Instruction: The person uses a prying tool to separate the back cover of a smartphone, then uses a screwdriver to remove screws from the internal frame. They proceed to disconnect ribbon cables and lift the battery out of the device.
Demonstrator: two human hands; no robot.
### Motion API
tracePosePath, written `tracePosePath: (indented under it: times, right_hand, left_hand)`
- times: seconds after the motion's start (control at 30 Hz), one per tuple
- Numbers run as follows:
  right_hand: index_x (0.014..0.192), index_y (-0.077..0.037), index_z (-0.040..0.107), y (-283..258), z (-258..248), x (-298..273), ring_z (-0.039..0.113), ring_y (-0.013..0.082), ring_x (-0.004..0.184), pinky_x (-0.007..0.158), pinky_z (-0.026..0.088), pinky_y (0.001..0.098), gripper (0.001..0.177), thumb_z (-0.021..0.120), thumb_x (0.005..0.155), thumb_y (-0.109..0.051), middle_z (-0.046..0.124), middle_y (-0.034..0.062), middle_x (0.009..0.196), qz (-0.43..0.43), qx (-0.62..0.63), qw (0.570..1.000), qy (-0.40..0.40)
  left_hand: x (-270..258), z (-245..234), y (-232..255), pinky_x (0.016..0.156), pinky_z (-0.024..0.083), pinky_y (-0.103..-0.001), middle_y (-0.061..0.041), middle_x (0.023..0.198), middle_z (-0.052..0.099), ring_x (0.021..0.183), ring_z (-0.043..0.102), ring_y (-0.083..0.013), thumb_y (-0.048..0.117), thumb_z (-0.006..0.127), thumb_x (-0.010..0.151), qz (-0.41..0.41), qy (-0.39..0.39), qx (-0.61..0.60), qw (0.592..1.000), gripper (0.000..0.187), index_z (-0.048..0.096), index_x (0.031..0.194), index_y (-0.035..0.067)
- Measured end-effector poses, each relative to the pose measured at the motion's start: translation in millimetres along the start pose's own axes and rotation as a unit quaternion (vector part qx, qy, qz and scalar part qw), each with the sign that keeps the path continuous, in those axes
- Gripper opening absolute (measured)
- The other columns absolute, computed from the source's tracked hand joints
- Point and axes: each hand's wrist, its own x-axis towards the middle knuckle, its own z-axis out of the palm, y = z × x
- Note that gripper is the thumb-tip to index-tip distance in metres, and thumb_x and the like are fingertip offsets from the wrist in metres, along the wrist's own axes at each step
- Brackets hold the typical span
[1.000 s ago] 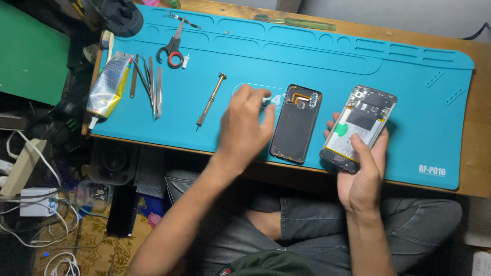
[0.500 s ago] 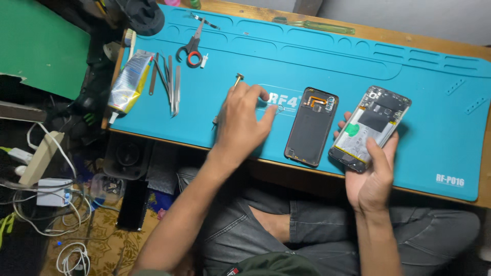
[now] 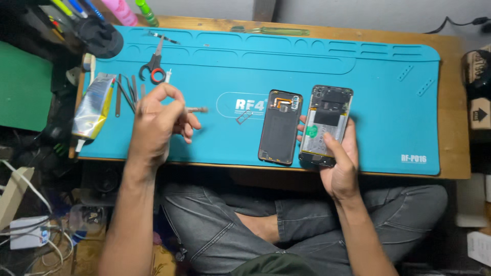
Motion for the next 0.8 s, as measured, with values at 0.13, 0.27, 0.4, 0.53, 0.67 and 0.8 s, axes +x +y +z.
tracePosePath:
  times: [0.13,0.27,0.4,0.53,0.67,0.8]
  right_hand:
    - [0.151,-0.015,0.037,-6,2,0,0.072,0.0384,0.127,0.104,0.064,0.0525,0.056,0.06,0.1,-0.021,0.065,0.0347,0.145,0.004,-0.005,1.0,-0.014]
    - [0.145,-0.007,0.043,-16,10,-2,0.074,0.0421,0.117,0.1,0.065,0.0501,0.041,0.054,0.106,-0.014,0.067,0.0383,0.139,0.047,0.012,0.999,-0.01]
    - [0.15,-0.008,0.037,-30,19,-9,0.074,0.0417,0.121,0.1,0.066,0.052,0.042,0.048,0.109,-0.015,0.067,0.0378,0.141,0.09,-0.017,0.996,-0.013]
    - [0.156,-0.006,0.038,-33,25,-13,0.076,0.0386,0.116,0.1,0.067,0.0507,0.05,0.051,0.11,-0.02,0.068,0.0299,0.141,0.06,-0.036,0.996,-0.048]
    - [0.149,-0.004,0.052,-34,26,-10,0.073,0.0319,0.126,0.114,0.06,0.0441,0.042,0.054,0.11,-0.02,0.072,0.0248,0.139,0.048,-0.063,0.995,-0.064]
    - [0.15,-0.002,0.052,-33,24,-11,0.072,0.0348,0.128,0.115,0.059,0.0441,0.042,0.054,0.11,-0.017,0.07,0.0285,0.141,0.057,-0.038,0.995,-0.068]
  left_hand:
    - [-31,8,3,0.06,0.069,-0.039,-0.036,0.093,0.075,0.068,0.077,-0.0292,0.003,0.071,0.088,0.032,-0.092,-0.163,0.982,0.027,0.059,0.111,-0.002]
    - [-60,32,7,0.07,0.059,-0.029,-0.033,0.128,0.074,0.091,0.073,-0.0259,0.02,0.063,0.1,0.017,-0.178,-0.194,0.965,0.027,0.061,0.119,0.0]
    - [-77,78,-2,0.066,0.058,-0.026,-0.015,0.106,0.08,0.101,0.075,-0.0156,0.003,0.061,0.102,0.063,-0.14,-0.06,0.986,0.042,0.054,0.144,0.003]
    - [-97,119,16,0.055,0.04,-0.019,0.006,0.083,0.073,0.064,0.05,-0.0001,0.008,0.071,0.102,0.14,-0.094,0.105,0.98,0.013,0.079,0.111,0.011]
    - [-96,140,12,0.058,0.051,-0.027,-0.004,0.09,0.08,0.068,0.067,-0.012,0.011,0.067,0.103,0.306,-0.064,0.188,0.931,0.014,0.079,0.11,0.006]
    - [-92,145,4,0.065,0.053,-0.032,-0.005,0.092,0.081,0.07,0.071,-0.0181,0.009,0.068,0.102,0.348,-0.031,0.234,0.907,0.013,0.078,0.111,0.008]
